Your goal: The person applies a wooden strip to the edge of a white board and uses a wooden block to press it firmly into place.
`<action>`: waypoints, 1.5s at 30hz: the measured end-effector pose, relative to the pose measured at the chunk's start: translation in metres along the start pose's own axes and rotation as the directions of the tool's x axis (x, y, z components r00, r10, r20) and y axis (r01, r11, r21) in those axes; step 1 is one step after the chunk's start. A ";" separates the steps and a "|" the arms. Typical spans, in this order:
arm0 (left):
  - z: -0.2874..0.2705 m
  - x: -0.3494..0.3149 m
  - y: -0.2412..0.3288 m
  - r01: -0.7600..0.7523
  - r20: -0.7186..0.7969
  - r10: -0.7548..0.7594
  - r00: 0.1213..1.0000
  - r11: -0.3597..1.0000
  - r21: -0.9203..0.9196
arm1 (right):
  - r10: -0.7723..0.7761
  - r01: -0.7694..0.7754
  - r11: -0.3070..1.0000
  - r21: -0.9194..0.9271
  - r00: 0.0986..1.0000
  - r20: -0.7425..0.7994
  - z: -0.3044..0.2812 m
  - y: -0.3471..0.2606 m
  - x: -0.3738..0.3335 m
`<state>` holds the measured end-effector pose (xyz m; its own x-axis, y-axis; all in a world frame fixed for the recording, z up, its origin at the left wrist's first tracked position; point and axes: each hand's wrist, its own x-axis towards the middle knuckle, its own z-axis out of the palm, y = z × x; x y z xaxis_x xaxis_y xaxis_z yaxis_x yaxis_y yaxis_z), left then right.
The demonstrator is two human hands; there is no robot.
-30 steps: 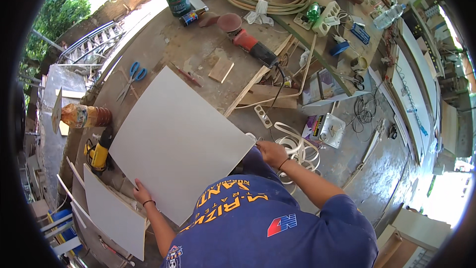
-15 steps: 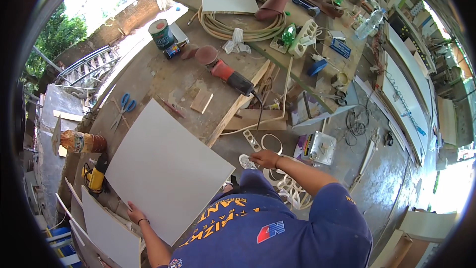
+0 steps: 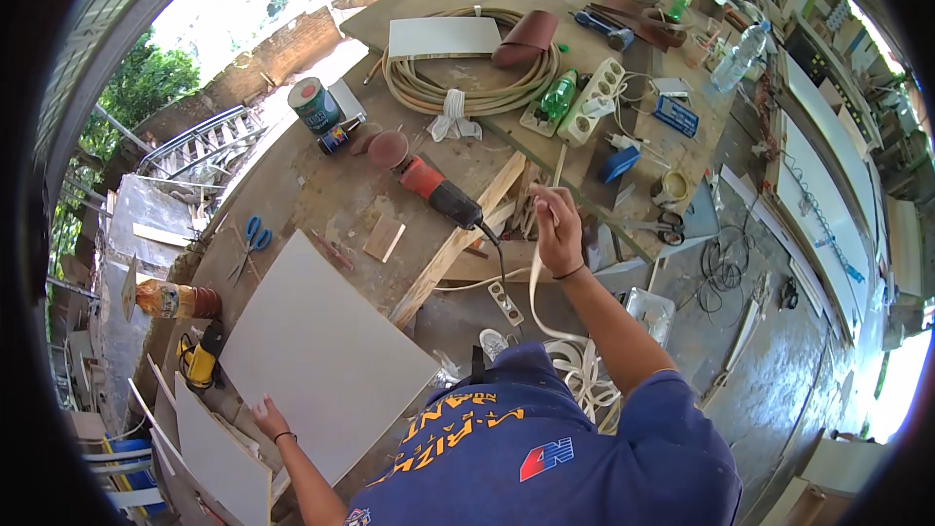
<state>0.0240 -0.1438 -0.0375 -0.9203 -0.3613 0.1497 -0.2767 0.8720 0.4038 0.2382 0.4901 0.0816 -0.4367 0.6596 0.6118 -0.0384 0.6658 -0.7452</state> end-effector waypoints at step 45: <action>0.012 -0.232 0.023 0.625 0.653 -0.533 0.538 -0.268 -0.734 | 0.753 -0.658 0.643 -0.392 0.638 0.165 0.082 0.218 0.006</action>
<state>0.2278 -0.0358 -0.0743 -0.5286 -0.4435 -0.7238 -0.2980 -0.7015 0.6474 0.1536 0.6110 -0.0988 -0.4556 0.8640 -0.2145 0.6152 0.1314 -0.7773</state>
